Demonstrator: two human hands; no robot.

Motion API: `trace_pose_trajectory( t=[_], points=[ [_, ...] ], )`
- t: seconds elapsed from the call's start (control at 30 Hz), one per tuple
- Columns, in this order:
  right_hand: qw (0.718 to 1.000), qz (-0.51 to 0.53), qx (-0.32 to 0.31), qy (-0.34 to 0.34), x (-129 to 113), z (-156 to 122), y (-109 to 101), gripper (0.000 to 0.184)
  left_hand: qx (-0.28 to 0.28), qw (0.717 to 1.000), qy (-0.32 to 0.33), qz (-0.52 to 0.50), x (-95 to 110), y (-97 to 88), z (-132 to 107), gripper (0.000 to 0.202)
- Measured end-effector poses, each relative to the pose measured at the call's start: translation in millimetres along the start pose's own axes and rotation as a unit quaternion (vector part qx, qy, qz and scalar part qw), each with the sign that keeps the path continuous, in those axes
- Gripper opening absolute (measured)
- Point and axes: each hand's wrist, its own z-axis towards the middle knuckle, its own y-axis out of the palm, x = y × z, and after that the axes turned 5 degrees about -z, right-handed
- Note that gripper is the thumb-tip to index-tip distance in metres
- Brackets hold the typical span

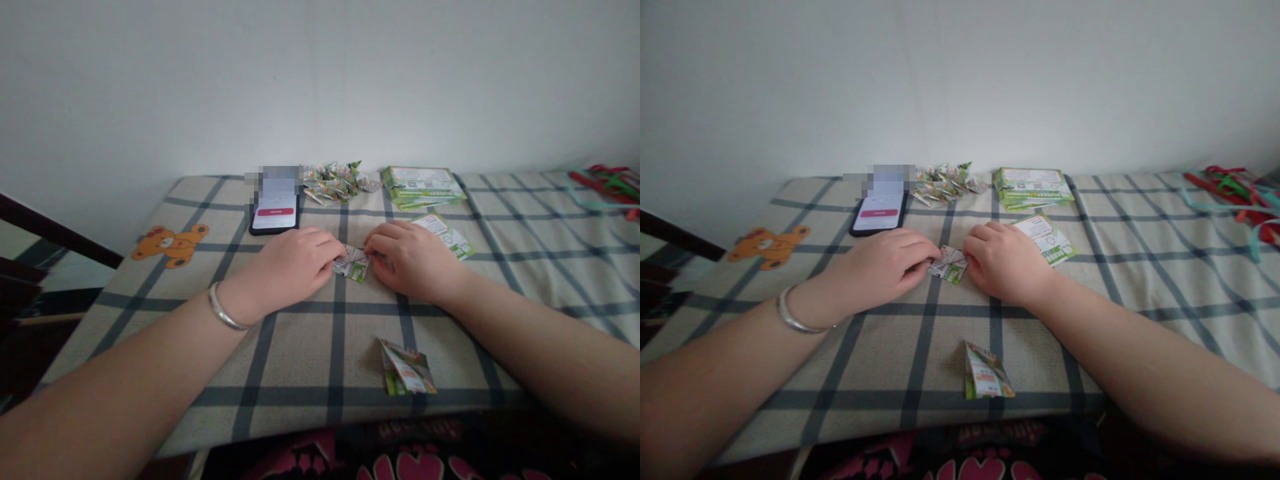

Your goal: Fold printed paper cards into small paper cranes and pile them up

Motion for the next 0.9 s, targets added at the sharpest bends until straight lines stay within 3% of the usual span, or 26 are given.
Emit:
trace_pose_trajectory(
  t=[0.23, 0.6, 0.9],
  points=[
    [0.999, 0.037, 0.01, -0.013, 0.9, -1.1, 2.1, 0.023, -0.004, 0.994, -0.004, 0.112, 8.5, 7.4, -5.5, 0.04],
    [0.998, 0.051, 0.032, 0.006, -1.2, 1.9, 3.3, 0.015, -0.03, 0.994, -0.008, 0.104, 8.2, 7.0, -5.8, 0.04],
    [0.996, 0.061, 0.061, -0.027, -0.2, 2.1, 8.4, 0.01, 0.004, 0.998, -0.043, 0.041, 6.8, 10.4, -3.4, 0.038]
  ],
)
